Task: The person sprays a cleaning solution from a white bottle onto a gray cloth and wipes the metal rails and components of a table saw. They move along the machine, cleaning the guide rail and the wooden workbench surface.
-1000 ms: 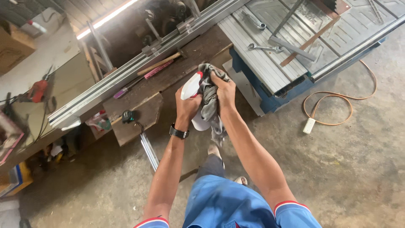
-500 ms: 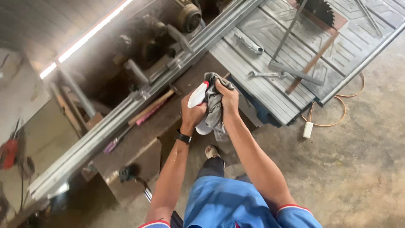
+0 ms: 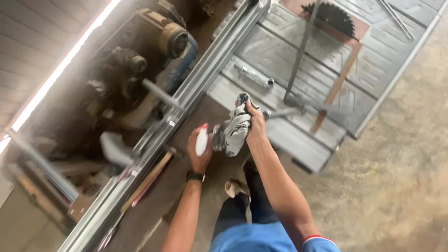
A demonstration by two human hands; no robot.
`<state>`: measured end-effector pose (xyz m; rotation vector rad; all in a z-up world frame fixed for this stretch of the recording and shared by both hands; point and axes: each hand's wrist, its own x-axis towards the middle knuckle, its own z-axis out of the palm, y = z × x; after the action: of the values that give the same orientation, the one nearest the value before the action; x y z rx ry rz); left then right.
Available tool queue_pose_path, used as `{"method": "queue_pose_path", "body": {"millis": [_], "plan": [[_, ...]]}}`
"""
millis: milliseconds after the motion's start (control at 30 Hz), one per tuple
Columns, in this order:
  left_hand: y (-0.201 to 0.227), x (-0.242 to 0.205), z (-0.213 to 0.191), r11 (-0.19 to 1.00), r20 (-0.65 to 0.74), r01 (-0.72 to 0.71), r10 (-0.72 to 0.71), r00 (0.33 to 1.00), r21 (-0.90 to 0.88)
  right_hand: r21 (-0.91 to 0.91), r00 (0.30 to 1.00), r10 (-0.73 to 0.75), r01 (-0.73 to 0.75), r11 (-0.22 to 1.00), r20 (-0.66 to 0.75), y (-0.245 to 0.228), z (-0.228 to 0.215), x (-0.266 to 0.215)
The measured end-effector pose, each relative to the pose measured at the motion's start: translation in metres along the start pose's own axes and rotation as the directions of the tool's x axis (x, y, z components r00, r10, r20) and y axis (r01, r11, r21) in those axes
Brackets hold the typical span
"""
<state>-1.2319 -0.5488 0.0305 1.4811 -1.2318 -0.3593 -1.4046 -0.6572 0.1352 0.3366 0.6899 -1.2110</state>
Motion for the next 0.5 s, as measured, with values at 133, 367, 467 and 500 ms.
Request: {"method": "queue_pose_path", "body": {"millis": [133, 367, 467, 500], "plan": [[-0.037, 0.006, -0.004, 0.986, -0.045, 0.16, -0.162, 0.986, -0.049, -0.049, 0.998, -0.021, 0.024, 0.999, 0.067, -0.029, 0.0, 0.118], [-0.018, 0.022, -0.025, 0.987, 0.036, 0.084, -0.089, 0.995, 0.14, -0.065, 0.776, -0.467, 0.488, 0.87, -0.425, -0.015, -0.027, 0.353], [-0.045, 0.0, -0.033, 0.953, 0.006, 0.22, -0.226, 0.974, 0.206, -0.169, 0.698, -0.542, 0.531, 0.83, -0.468, -0.014, -0.002, 0.358], [-0.058, -0.014, -0.038, 0.908, -0.039, 0.358, -0.359, 0.933, 0.219, -0.216, 0.685, -0.534, 0.499, 0.839, -0.495, -0.016, 0.013, 0.345]]}}
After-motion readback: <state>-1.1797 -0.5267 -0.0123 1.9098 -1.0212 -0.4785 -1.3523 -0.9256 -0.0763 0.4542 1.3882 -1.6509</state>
